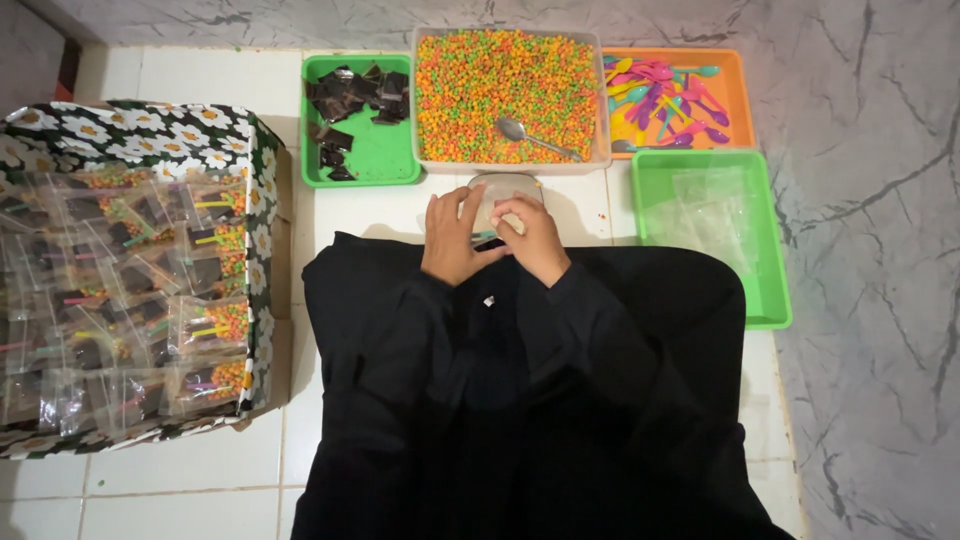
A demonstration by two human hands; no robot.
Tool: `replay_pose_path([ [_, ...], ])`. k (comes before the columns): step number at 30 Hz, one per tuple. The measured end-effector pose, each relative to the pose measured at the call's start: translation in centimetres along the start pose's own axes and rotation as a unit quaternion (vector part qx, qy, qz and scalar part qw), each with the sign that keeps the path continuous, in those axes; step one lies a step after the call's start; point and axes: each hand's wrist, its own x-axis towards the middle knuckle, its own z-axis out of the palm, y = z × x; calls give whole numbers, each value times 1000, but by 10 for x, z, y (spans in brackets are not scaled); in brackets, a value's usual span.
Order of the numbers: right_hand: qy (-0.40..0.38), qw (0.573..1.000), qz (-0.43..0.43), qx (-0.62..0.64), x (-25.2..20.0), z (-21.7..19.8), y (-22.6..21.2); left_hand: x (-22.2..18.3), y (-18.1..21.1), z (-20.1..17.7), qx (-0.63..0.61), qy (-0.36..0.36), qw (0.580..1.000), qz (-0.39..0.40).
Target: Packaging small colorful beads into plastic bags and weighing them on a digital scale for consistency.
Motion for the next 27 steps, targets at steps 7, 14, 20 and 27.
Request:
replay_pose_path([
  [7, 7, 991, 52, 124, 3, -8, -6, 10, -11, 6, 17, 45, 999, 10],
  [14, 75, 972, 116, 192, 11, -44, 42, 40, -40, -27, 0, 129, 992, 3],
  [20, 87, 959, 215, 160, 28, -80, 137, 63, -87, -48, -18, 177, 984, -20],
  [27, 79, 966, 247, 22, 80, -90, 224, 71, -131, -24, -55, 209, 973, -82],
])
